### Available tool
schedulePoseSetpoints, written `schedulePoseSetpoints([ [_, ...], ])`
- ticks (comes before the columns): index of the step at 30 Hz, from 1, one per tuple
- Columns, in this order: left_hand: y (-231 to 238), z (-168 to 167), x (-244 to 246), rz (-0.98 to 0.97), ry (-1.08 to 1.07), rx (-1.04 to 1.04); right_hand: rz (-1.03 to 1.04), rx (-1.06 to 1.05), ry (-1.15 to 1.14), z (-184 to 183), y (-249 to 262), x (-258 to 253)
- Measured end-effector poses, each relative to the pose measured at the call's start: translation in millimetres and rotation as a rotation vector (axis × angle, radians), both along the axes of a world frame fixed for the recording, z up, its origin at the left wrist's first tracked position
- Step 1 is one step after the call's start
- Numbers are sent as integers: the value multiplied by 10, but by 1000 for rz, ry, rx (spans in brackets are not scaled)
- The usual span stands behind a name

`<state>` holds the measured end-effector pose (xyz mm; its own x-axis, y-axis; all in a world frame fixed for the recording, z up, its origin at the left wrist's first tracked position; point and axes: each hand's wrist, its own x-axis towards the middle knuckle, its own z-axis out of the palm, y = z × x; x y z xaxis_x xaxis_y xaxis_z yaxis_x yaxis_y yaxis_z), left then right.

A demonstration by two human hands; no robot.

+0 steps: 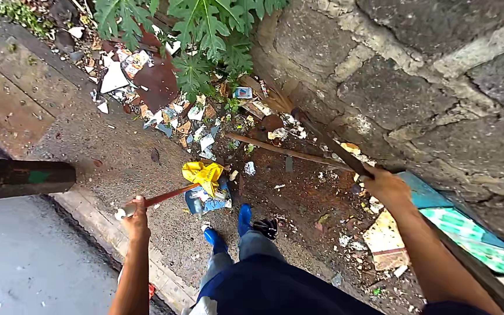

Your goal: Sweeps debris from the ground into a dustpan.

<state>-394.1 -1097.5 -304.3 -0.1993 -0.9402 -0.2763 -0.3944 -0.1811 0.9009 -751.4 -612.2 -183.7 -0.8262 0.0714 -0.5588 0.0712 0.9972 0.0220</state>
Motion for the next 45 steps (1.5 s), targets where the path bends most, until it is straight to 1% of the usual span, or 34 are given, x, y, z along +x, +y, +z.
schedulePoseSetpoints([
  [1,28,18,70,49,5,-10,-16,40,1,-193,-232,-151],
  [3,101,40,193,165,-13,-15,6,75,-14,-599,-457,-355],
  [4,108,60,235,216,-29,-17,48,69,-50,-697,-477,-426],
  [5,93,85,271,264,-46,-20,115,68,-86,-705,-430,-452],
  [6,84,105,302,310,-65,-15,178,57,-101,-630,-303,-463],
  [7,96,114,342,350,-91,-10,226,30,-95,-473,-112,-469],
  [9,109,112,390,398,-147,1,278,-9,-64,15,138,-495],
  [11,85,96,362,401,-192,5,307,37,-9,413,42,-521],
  [12,76,86,342,396,-210,0,309,63,15,528,-123,-525],
  [13,68,77,318,388,-227,-15,310,81,40,552,-317,-543],
  [14,58,80,296,369,-235,-15,309,89,69,475,-526,-593],
  [15,48,83,271,348,-238,-13,293,97,95,304,-740,-673],
  [18,100,63,222,270,-256,-13,293,142,118,-412,-1246,-945],
  [19,104,52,209,246,-254,-24,339,170,95,-536,-1331,-1022],
  [20,75,43,215,221,-255,-45,409,184,52,-555,-1338,-1038],
  [21,52,26,233,201,-257,-64,476,181,15,-454,-1250,-1001],
  [23,49,-24,254,190,-256,-78,530,157,1,32,-859,-919],
  [25,44,-75,293,186,-237,-72,497,163,27,568,-428,-864],
  [26,11,-90,301,184,-236,-70,470,177,38,774,-319,-791],
  [27,-16,-92,307,177,-239,-66,443,189,51,896,-286,-699],
  [28,-35,-89,320,171,-244,-55,413,196,63,920,-313,-605],
  [29,-52,-88,329,161,-250,-53,377,208,73,846,-392,-527],
  [30,-70,-88,334,150,-257,-53,325,235,71,681,-505,-473],
  [32,-75,-105,357,134,-249,-52,243,297,34,173,-689,-420],
  [34,-43,-136,401,124,-223,-50,269,353,-68,-224,-670,-380],
  [35,-68,-133,404,122,-210,-57,315,334,-119,-310,-576,-345],
  [36,-86,-138,414,115,-201,-59,340,282,-145,-313,-404,-305],
  [37,-78,-163,434,107,-199,-58,334,216,-146,-228,-179,-279],
  [39,-48,-211,463,86,-199,-60,282,104,-98,77,200,-312],
  [40,-47,-220,476,75,-209,-58,256,61,-65,228,274,-333],
  [42,-68,-190,444,49,-232,-59,264,70,8,433,83,-355],
  [43,-78,-172,427,35,-252,-53,268,93,21,442,-117,-363],
  [44,-92,-161,416,25,-273,-46,254,117,24,364,-349,-366],
  [45,-111,-161,413,14,-285,-45,227,139,23,192,-579,-359],
])
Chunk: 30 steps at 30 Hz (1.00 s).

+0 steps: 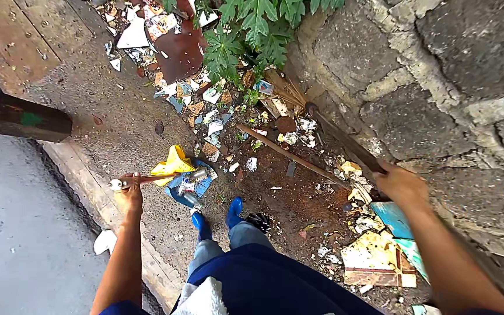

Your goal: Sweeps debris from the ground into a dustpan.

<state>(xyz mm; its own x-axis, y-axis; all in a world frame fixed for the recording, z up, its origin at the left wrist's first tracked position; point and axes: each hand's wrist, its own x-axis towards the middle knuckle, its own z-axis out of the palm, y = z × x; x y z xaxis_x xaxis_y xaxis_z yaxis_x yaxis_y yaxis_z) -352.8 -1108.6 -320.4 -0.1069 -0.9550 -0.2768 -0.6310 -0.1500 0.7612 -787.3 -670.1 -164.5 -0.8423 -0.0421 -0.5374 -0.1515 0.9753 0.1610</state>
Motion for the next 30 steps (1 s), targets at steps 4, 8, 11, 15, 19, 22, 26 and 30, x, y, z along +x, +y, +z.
schedulePoseSetpoints([
  [4,43,-56,-15,-38,22,-4,42,53,-82,-778,-327,56],
  [8,-10,-81,62,-81,-37,-12,48,-40,-170,-460,425,360],
  [11,-59,-13,82,-123,-144,23,-95,-110,-113,14,1065,826],
  [15,-143,-50,159,-168,-162,18,-310,-79,-47,-69,1116,1580],
  [19,-155,-119,215,-175,-141,27,-388,-70,-199,-638,533,1875],
  [22,-175,-82,215,-174,-147,41,-324,-88,-257,-687,302,1829],
  [26,-219,-124,277,-186,-139,32,-284,-149,-194,-198,431,1659],
  [30,-269,-55,318,-231,-174,50,-263,-3,-127,-126,158,1709],
])
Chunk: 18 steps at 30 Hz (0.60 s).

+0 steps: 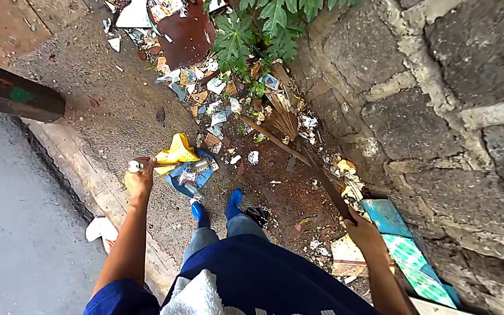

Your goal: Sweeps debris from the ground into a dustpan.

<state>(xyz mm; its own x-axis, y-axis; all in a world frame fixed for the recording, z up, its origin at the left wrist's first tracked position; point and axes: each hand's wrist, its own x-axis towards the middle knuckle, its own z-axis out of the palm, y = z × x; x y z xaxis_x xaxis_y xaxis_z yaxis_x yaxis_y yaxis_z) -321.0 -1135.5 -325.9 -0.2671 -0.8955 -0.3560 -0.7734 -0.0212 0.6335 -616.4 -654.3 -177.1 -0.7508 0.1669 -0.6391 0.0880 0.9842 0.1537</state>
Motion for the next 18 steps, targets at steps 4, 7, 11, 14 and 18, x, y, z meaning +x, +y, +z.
schedulePoseSetpoints([
  [4,7,-81,98,-9,33,45,63,-66,-135,-734,-501,-93],
  [7,-48,-128,315,4,118,19,128,-155,-184,-840,-748,-172],
  [11,-105,-5,912,50,153,-13,270,-134,-100,-462,-899,-447],
  [14,-11,92,1213,156,184,-49,360,-30,-35,-375,-1364,-525],
  [18,260,176,1321,343,146,-44,475,16,16,-1110,-1955,-456],
])
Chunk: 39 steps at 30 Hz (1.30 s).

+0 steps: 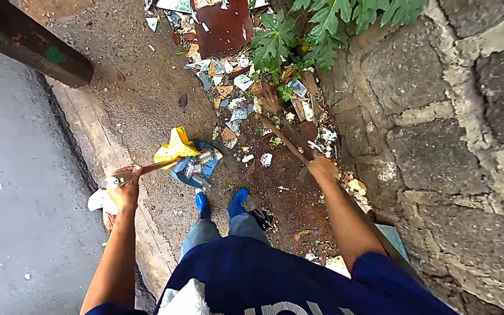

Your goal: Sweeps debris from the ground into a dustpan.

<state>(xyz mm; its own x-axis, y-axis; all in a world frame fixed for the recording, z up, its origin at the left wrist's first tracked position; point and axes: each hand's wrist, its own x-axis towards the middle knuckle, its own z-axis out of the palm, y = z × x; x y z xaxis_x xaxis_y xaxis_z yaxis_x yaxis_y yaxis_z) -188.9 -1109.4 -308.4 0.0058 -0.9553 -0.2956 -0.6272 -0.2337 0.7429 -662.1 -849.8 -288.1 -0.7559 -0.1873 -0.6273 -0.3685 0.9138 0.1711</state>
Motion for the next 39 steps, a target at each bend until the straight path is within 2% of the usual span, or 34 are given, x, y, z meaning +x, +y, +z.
schedulePoseSetpoints([
  [1,42,-13,1,19,-25,3,61,30,-25,-87,-123,59],
  [3,64,-104,34,18,-69,-14,208,92,-127,-30,-227,184],
  [5,82,-242,102,19,-115,7,236,61,-187,209,52,183],
  [8,-42,-278,140,74,-196,55,131,29,-214,683,741,185],
  [11,-100,-296,178,123,-129,63,-71,35,-200,1013,1414,330],
  [14,-87,-292,140,130,-71,22,-193,115,-80,1054,1943,240],
  [17,-89,-307,76,122,-57,-5,-289,207,102,1014,2192,88],
  [19,-91,-316,60,118,-52,-20,-335,211,151,1009,2202,142],
  [25,-101,-325,105,96,-42,-9,-337,119,62,1085,1808,818],
  [29,-85,-318,194,1,3,3,-204,204,-44,558,1108,994],
  [31,-42,-305,244,-33,25,-5,-99,214,-146,408,910,933],
  [34,-49,-333,309,-50,46,-12,24,88,-228,687,1002,651],
  [37,-19,-358,336,-66,67,-20,33,50,-171,1168,1247,473],
  [39,-5,-341,361,-83,58,-12,33,94,-90,1332,1227,497],
])
